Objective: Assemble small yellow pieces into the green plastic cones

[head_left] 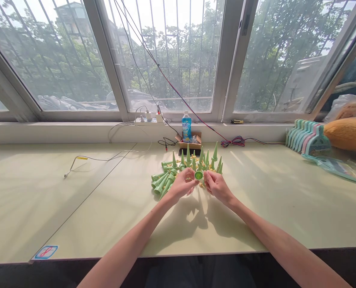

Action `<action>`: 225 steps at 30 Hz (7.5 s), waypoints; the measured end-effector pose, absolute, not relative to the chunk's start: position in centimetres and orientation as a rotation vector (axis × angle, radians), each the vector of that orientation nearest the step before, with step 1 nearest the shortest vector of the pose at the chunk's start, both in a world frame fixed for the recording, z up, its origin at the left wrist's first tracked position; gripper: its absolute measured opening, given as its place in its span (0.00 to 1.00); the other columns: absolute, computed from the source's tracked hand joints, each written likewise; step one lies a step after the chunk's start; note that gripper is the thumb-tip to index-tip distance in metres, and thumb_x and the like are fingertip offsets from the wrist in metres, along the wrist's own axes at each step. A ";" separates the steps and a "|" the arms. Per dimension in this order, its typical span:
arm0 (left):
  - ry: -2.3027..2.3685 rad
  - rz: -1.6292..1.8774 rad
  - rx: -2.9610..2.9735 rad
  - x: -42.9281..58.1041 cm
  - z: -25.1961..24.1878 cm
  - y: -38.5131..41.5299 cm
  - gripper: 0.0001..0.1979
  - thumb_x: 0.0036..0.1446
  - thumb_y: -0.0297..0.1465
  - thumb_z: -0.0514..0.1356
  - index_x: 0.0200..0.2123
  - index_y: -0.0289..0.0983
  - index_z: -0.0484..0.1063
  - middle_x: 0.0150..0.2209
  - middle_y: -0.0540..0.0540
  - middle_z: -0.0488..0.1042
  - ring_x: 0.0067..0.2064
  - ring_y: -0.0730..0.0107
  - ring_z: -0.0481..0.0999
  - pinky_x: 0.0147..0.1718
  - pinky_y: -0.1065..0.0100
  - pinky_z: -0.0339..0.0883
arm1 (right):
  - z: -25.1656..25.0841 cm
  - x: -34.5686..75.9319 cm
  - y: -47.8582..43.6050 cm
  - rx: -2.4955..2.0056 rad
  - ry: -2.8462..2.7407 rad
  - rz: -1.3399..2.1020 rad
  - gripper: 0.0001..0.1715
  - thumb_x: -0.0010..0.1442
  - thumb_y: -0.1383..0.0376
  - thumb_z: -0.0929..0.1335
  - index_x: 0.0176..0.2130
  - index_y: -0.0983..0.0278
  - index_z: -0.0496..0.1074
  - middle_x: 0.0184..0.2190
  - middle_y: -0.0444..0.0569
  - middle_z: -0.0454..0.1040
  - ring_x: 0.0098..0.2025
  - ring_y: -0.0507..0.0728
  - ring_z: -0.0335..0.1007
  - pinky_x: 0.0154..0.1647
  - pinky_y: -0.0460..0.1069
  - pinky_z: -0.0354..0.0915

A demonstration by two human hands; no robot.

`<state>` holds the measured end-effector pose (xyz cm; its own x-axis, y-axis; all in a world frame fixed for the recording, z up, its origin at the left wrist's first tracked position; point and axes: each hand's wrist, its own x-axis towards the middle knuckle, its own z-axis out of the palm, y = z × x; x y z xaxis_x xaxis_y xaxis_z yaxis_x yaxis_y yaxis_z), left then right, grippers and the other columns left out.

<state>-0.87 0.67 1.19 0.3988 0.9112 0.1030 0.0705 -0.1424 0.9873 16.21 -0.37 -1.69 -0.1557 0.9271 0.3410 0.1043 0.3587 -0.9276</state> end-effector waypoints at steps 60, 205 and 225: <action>0.973 1.233 1.943 -0.5 0.7 0.2 0.11 0.56 0.29 0.59 0.43 0.38 0.65 0.45 0.46 0.68 0.26 0.82 0.69 0.21 0.76 0.66 | -1.3 15.9 -0.6 -0.941 -1.415 0.999 0.28 0.65 0.45 0.62 0.25 0.60 0.54 0.17 0.36 0.52 0.15 0.47 0.48 0.14 0.44 0.49; 1.013 1.199 2.014 -0.6 1.2 0.2 0.21 0.54 0.47 0.63 0.23 0.35 0.69 0.24 0.50 0.70 0.24 0.77 0.65 0.22 0.75 0.60 | -2.3 16.3 -0.2 -1.003 -1.602 0.766 0.27 0.68 0.48 0.58 0.24 0.61 0.55 0.18 0.40 0.56 0.18 0.49 0.53 0.18 0.46 0.51; 0.943 0.767 1.405 -0.9 1.3 0.6 0.39 0.55 0.61 0.49 0.20 0.30 0.75 0.18 0.42 0.72 0.16 0.76 0.63 0.15 0.73 0.54 | -2.0 16.5 -0.6 -0.968 -1.749 0.663 0.25 0.69 0.49 0.58 0.28 0.62 0.60 0.21 0.41 0.61 0.21 0.49 0.55 0.23 0.45 0.53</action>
